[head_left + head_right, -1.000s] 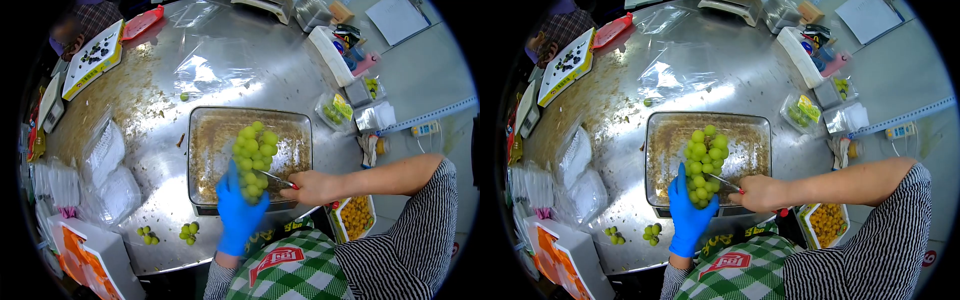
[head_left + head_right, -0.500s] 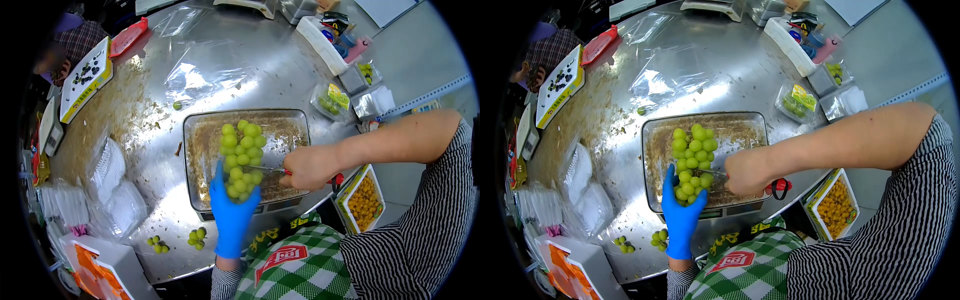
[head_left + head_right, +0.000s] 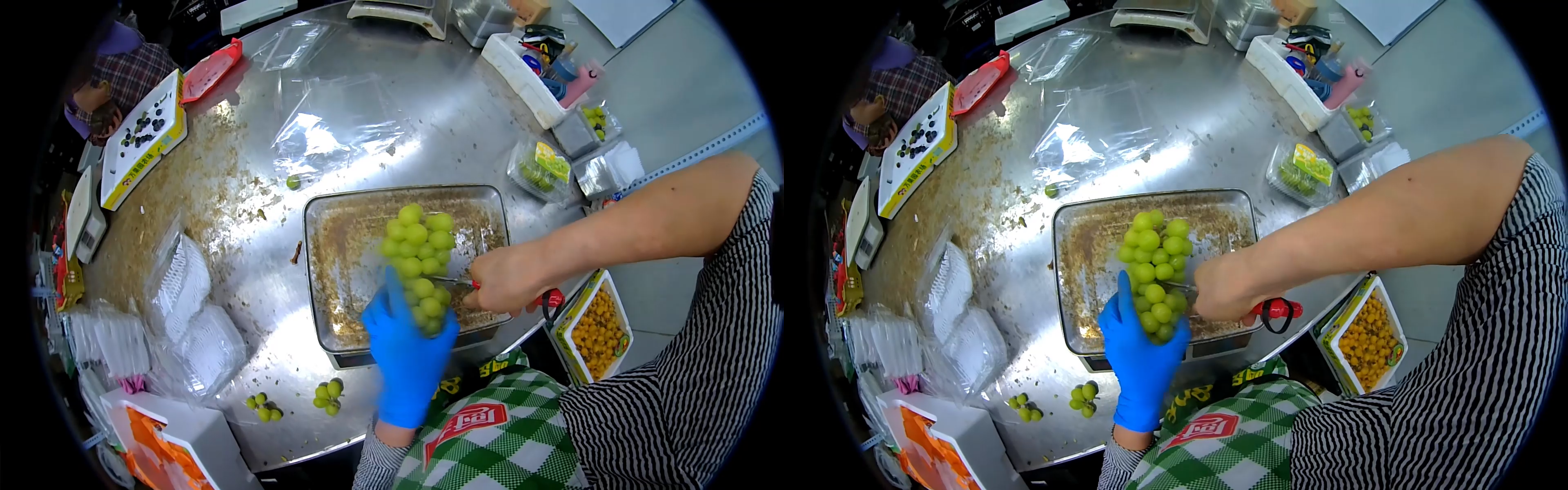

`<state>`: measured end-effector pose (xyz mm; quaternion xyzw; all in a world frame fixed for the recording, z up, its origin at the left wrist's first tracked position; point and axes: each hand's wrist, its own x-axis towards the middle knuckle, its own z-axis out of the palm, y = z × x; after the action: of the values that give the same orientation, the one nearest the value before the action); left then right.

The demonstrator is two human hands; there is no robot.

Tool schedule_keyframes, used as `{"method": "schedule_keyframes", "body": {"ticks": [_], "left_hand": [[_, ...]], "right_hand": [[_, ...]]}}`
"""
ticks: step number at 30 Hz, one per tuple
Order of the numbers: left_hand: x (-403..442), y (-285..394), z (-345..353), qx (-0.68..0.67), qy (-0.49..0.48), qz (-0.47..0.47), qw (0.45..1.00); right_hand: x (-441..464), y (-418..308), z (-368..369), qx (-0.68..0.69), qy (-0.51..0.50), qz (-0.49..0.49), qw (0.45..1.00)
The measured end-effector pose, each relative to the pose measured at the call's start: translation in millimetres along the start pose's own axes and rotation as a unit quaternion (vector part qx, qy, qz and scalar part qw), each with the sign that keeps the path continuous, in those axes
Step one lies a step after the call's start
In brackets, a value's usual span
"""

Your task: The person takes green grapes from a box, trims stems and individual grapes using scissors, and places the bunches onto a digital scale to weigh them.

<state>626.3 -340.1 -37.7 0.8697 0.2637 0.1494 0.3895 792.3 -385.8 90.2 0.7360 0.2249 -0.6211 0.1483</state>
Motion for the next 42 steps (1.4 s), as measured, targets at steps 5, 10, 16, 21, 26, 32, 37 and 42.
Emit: {"method": "schedule_keyframes", "body": {"ticks": [5, 10, 16, 21, 26, 32, 37, 42], "left_hand": [[-1, -3, 3, -0.004, 0.000, 0.016, 1.000], [-7, -9, 11, 0.006, 0.005, 0.015, 1.000], [-11, -18, 12, -0.034, 0.021, -0.031, 0.999], [-10, -22, 8, -0.109, 0.016, -0.060, 0.992], [-10, -21, 16, -0.185, 0.007, -0.063, 0.981], [-11, -15, 17, -0.101, 0.022, -0.036, 0.994], [-13, -8, 20, -0.024, 0.018, -0.016, 0.999], [-13, -6, 22, -0.019, 0.028, 0.003, 0.999]], "right_hand": [[19, 11, 9, -0.078, 0.025, -0.055, 0.995], [28, 19, 25, -0.082, 0.125, -0.094, 0.984], [42, 33, 32, -0.117, 0.170, -0.121, 0.971], [58, 50, 33, -0.143, 0.200, -0.152, 0.957], [56, 62, 35, -0.126, 0.217, -0.173, 0.952], [45, 55, 38, -0.083, 0.185, -0.159, 0.966], [37, 44, 41, -0.087, 0.167, -0.125, 0.974], [44, 49, 42, -0.111, 0.204, -0.138, 0.963]]}}
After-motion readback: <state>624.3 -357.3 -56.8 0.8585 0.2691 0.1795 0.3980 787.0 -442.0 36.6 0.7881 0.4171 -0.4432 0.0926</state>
